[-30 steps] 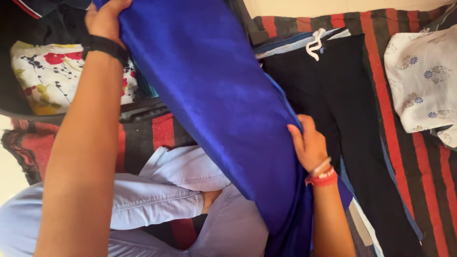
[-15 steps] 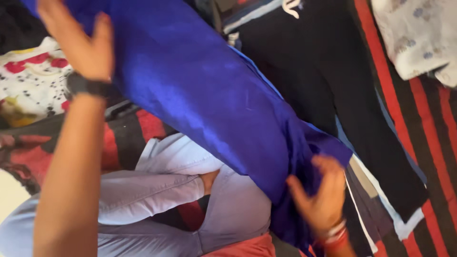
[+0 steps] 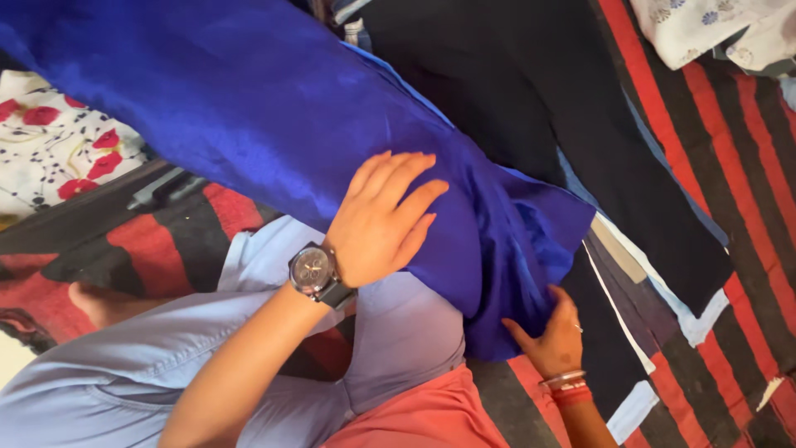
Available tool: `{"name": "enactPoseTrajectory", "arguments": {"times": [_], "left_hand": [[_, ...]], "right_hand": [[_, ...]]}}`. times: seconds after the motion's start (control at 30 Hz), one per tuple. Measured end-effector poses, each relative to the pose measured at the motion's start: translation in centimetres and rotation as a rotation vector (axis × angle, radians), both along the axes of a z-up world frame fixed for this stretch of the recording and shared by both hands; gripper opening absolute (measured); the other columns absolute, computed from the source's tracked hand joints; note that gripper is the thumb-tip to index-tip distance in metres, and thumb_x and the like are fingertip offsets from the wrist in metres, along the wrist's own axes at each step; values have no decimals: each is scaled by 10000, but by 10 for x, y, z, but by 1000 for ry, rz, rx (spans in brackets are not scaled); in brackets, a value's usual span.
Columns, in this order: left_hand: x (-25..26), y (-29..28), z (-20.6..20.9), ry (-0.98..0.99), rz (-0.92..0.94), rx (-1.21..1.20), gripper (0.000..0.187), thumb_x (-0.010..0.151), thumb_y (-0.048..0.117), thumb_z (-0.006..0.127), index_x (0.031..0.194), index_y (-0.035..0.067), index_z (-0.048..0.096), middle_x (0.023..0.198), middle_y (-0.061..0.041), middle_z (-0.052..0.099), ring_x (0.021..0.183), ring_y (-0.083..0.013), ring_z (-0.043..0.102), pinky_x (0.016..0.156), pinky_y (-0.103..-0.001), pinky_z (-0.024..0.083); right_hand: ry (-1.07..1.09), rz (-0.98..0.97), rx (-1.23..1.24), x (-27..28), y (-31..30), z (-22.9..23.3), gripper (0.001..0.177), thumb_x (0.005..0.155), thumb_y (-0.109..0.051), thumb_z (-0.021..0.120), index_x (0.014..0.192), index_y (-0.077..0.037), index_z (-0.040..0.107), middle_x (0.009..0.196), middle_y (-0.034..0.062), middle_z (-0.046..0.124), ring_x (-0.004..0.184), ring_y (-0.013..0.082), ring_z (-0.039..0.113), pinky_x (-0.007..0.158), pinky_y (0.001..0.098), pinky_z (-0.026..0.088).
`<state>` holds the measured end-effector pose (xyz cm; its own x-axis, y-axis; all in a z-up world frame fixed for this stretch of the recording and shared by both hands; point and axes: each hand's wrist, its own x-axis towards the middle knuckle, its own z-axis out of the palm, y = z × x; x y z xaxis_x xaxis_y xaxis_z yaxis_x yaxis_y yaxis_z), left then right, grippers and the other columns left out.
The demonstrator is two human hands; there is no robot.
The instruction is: The person folds and organizes various clothing items, including shirts and a blue traditional garment, into a black suitcase placed on a rug.
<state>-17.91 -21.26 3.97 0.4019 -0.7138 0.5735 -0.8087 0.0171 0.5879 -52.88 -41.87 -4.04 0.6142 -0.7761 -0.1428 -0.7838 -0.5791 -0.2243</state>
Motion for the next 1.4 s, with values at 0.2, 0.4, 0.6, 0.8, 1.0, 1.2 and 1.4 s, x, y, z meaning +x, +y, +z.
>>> {"name": "enactPoseTrajectory", "arguments": {"times": [0.2,0.4,0.6,0.8,1.0,1.2,1.4], "left_hand": [[-20,-7,-5,-23,-52,53,321,875,123,721,1185,65,660,1345,-158,593,1327,-365,536,1177,-559,368],[-37,-28,25,-88,-130,31,494,828,100,723,1313,64,638,1384,-162,593,1381,-348,512,1233,-550,333],[-36,-94,32,-115,-191,14,789,791,272,827,1475,81,485,1520,-178,506,1477,-341,408,1256,-573,254],[-56,-138,20,-167,-495,36,1060,592,460,886,1476,92,430,1422,-190,537,1438,-358,404,1228,-613,184],[-135,-122,8,-168,-714,122,78,840,265,716,808,234,652,665,-10,648,714,-254,682,815,-435,503],[-135,-106,2,103,-768,63,134,902,309,647,889,183,690,548,-93,587,512,-322,605,478,-447,423],[-142,-110,7,104,-562,104,207,964,359,618,878,174,659,516,-82,586,485,-316,598,549,-455,412]], "right_hand": [[-39,271,-297,-35,-44,-2,232,848,-189,691,1059,-97,723,1020,140,722,941,373,690,841,476,551],[-203,241,-649,-52,-101,128,204,940,-16,501,1064,-12,663,900,142,660,748,286,625,719,349,497],[-348,317,-218,17,-69,212,468,775,-238,829,1092,44,633,738,116,575,592,280,562,553,350,431],[82,516,196,6,-69,215,237,707,-144,855,932,-127,780,740,17,693,663,189,644,570,307,514],[47,802,432,-20,-83,197,344,723,-155,831,1052,-129,732,1106,35,761,938,179,739,694,244,593],[-197,365,1051,-41,-140,153,537,734,-102,886,1228,-5,699,1177,201,742,1092,274,715,916,398,574],[-1135,-148,1127,-100,-143,13,680,755,-211,833,1357,-21,580,1282,198,664,1119,299,668,911,417,544]]}}
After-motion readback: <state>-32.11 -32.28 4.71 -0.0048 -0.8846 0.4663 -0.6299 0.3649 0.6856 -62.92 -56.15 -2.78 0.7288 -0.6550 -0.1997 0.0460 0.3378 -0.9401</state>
